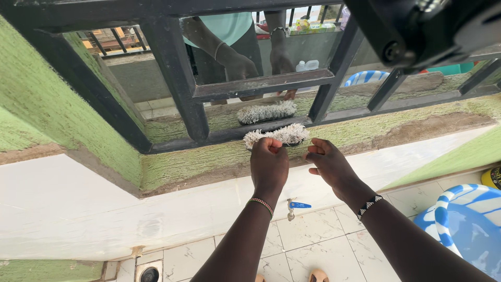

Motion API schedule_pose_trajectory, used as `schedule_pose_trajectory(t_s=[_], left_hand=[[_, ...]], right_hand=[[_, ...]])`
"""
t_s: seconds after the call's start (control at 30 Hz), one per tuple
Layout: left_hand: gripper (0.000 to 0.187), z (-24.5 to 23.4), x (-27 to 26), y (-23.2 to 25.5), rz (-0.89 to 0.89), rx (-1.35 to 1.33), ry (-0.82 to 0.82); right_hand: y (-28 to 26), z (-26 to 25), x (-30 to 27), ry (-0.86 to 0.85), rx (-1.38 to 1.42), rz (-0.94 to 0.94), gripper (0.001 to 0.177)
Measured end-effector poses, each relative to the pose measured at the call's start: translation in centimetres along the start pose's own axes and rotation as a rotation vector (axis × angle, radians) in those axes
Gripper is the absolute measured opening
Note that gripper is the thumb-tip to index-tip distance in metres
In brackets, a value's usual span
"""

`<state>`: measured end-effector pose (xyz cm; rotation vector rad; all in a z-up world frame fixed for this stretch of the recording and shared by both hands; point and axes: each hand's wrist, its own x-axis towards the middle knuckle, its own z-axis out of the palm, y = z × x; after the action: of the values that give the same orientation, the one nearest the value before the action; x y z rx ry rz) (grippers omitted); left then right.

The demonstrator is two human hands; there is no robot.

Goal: The person cleans a window sill on a balcony by scrubbing it with a brush, wiping it with a cloth, and applying a cleaning agent.

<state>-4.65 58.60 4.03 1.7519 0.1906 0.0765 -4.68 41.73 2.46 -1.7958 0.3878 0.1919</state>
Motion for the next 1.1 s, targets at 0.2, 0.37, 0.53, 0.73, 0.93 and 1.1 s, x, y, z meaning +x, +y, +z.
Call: schedule_pose_trajectory(t_s=[0.2,0.37,0.53,0.73,0.93,1.1], left_hand=[[0.015,-0.8,-0.4,0.3,0.194,0.568,-0.078],[0.025,-0.7,-1.0,-1.0,0.526,0.825,-0.065],[0.016,-2.3,-0.4,-0.3,0.655,0.890,0.095],[0.033,-4.4,1.5,0.3,0.639,0.978,0.205],[0.029,-4.5,2.3,-0.8,0.636,0.950,0.204],[0.014,-4.5,2.7,-1.0,0.603,0.983,0.159]], right_hand=[[-0.7,-0.3,-0.2,-0.035,-0.561,-0.300,0.048],[-2.9,1.8,-2.5,0.043,-0.945,-0.577,0.052],[-4.7,2.4,-2.6,0.155,-1.001,-0.744,0.051],[-4.6,2.7,0.1,0.161,-1.036,-1.000,0.047],[-4.6,2.9,1.8,0.231,-0.919,-0.994,0.025],[-4.4,2.9,2.7,0.194,-0.916,-0.944,0.029]])
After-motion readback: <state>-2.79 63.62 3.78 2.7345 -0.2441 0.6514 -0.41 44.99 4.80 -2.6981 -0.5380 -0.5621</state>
